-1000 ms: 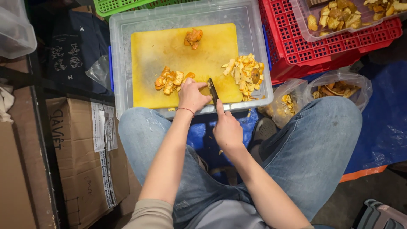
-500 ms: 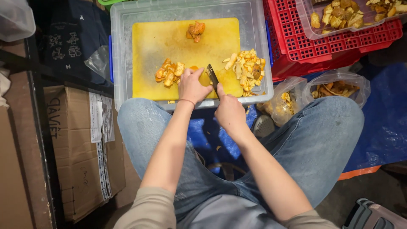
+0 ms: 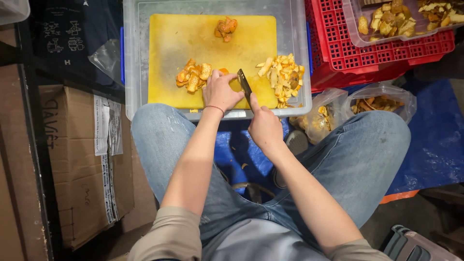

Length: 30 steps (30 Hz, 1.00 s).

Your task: A person is sitting on the floor slicing yellow vegetables on a cutting board using a knife.

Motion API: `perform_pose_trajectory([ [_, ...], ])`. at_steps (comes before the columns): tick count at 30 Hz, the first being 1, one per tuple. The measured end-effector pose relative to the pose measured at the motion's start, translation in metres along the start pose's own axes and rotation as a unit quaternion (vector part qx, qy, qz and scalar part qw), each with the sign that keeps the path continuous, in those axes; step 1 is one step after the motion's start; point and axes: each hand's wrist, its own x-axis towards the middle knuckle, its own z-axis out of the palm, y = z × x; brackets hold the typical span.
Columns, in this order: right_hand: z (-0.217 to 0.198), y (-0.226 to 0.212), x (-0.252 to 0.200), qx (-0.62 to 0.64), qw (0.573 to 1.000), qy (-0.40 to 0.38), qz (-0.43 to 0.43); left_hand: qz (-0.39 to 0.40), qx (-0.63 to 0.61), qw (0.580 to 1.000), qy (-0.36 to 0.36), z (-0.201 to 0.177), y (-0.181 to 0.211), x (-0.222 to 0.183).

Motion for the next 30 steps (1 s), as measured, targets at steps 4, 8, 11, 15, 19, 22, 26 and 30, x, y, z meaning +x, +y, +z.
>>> perform_pose_trajectory([
  [4,0.006,0.007,0.001,-0.004,1.000,0.004,-0.006,0.011,-0.012,1.000,0.005,-0.003,0.002,-0.003],
  [8,0.008,0.008,0.000,-0.008,1.000,-0.004,-0.004,0.021,-0.002,1.000,0.003,-0.001,-0.002,-0.002],
  [11,0.011,0.008,0.004,-0.011,1.000,-0.005,-0.005,0.023,0.006,1.000,0.001,0.000,0.001,-0.005],
  [15,0.016,0.012,0.008,-0.007,1.000,-0.003,-0.006,0.022,0.011,0.999,0.022,0.005,0.001,-0.011],
  [19,0.019,0.012,0.006,-0.011,1.000,0.015,-0.009,0.043,0.040,0.997,0.040,0.023,-0.008,-0.005],
  [22,0.025,0.015,0.006,-0.016,1.000,0.013,-0.010,0.060,0.046,0.996,0.044,0.027,-0.012,-0.008],
  [26,0.034,0.023,0.010,0.001,0.999,0.035,-0.018,0.109,0.058,0.988,0.092,0.044,-0.020,-0.005],
  [30,0.028,0.021,0.005,0.030,0.999,0.031,-0.021,0.099,0.037,0.993,0.058,0.049,-0.025,0.003],
])
